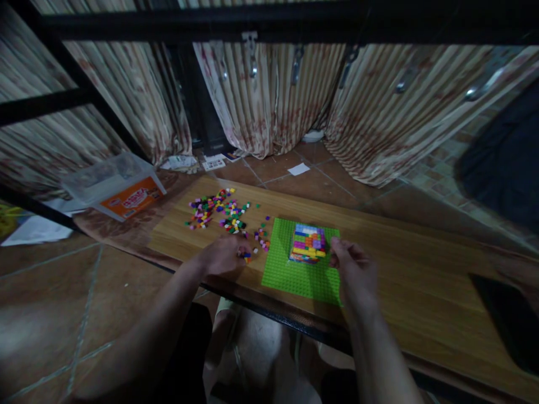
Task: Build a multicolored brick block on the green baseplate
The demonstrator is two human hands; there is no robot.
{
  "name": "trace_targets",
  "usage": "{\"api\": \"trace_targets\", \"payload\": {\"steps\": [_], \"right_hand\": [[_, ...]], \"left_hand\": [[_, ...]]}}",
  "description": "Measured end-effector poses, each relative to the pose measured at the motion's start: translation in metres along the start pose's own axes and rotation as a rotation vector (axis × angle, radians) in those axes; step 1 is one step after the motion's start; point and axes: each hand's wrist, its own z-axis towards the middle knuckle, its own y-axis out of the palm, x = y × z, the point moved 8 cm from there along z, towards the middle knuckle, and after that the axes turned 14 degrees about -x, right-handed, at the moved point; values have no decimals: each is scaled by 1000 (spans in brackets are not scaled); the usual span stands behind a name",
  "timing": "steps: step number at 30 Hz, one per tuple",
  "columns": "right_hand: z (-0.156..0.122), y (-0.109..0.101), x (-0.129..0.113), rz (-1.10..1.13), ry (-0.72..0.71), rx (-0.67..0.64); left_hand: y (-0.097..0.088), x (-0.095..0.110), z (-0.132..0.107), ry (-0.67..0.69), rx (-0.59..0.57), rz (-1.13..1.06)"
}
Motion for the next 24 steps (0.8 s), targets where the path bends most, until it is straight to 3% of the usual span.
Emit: {"api": "trace_targets", "payload": {"steps": [6, 11, 12, 16, 19, 24], "right_hand": [[2, -6, -16, -108, -150, 77], [-17, 5, -43, -243, -377, 148], [-22, 15, -46, -279, -408, 87], [-38, 71, -47, -444, -461, -368], [-46, 87, -49, -485, -512, -488], [-46, 89, -53, -446, -528, -520]], "left_hand": [[4, 6, 5, 72, 47, 10], [-6, 9, 4, 156, 76, -202], [-7, 12, 4, 191, 70, -274], [-8, 34, 7, 385, 11, -617], [-7, 54, 8, 493, -70, -879], [-2, 73, 13, 523, -130, -1139]]}}
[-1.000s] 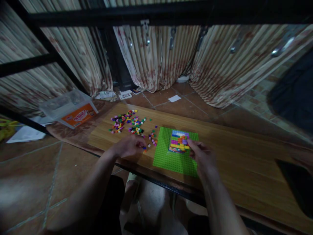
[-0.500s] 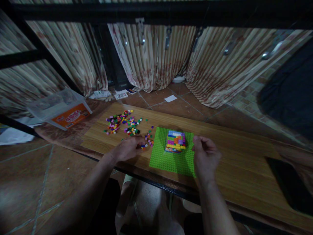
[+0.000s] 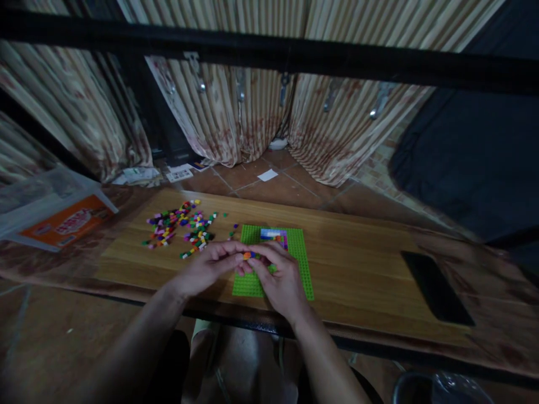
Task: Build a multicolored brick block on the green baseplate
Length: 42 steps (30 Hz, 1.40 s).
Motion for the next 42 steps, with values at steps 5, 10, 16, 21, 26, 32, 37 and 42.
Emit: {"api": "trace_targets", "payload": {"steps": [5, 10, 16, 21, 26, 32, 37, 42], "right_hand": [[-2, -8, 7, -21, 44, 88], [-5, -10, 16, -22, 157, 99], [-9, -7, 24, 51, 245, 53], [-12, -6, 22, 99, 272, -25], [-18, -5, 16, 144, 267, -170], [-33, -67, 36, 233, 277, 279], [-28, -77, 50, 81, 244, 337], [-19, -56, 59, 3, 242, 225]], "left_hand": [[0, -11, 9, -25, 84, 1], [-2, 2, 9, 81, 241, 304], [-1, 11, 10, 113, 297, 440], [1, 9, 12, 122, 284, 255], [4, -3, 16, 56, 234, -31], [-7, -17, 20, -48, 293, -132], [-1, -19, 25, -80, 263, -30], [12, -24, 29, -126, 197, 28]]}}
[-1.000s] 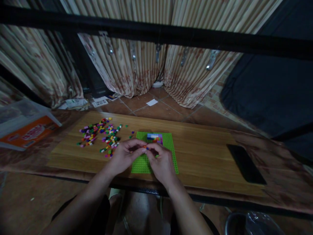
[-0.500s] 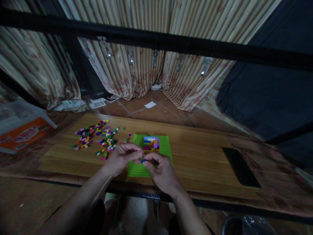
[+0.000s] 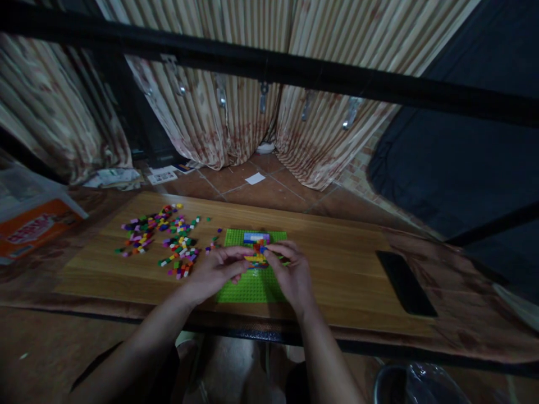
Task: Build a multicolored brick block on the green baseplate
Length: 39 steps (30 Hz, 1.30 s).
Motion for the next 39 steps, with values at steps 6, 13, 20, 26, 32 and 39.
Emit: {"api": "trace_targets", "payload": {"steps": [6, 13, 20, 26, 32, 39], "right_hand": [[0, 3, 8, 28, 26, -44], [-1, -1, 7, 31, 46, -23], [-1, 0, 5, 30, 65, -46], [1, 3, 4, 53, 35, -66], [2, 3, 9, 110, 39, -41], [4, 5, 12, 241, 108, -3]], "left_hand": [[9, -2, 3, 16, -60, 84], [13, 0, 1, 56, -96, 229], [15, 0, 0, 69, -88, 269], [19, 1, -1, 77, -121, 317], [19, 2, -1, 72, -106, 365], [21, 6, -2, 56, -107, 411]]}}
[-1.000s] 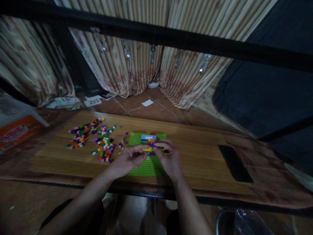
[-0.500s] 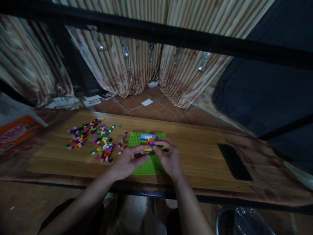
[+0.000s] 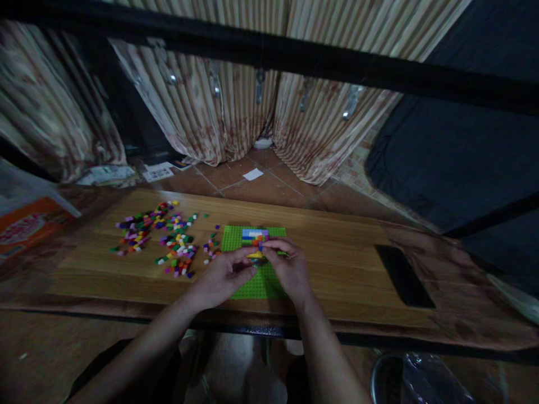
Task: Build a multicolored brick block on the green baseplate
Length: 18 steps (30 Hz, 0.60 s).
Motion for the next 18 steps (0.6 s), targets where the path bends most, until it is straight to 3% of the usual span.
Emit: {"api": "trace_targets", "payload": {"steps": [9, 18], "right_hand": [[-6, 8, 19, 347, 191, 78], [-8, 15, 22, 476, 251, 88]], "left_hand": [[1, 1, -1, 18, 4, -7], [1, -4, 0, 38, 39, -29]]}}
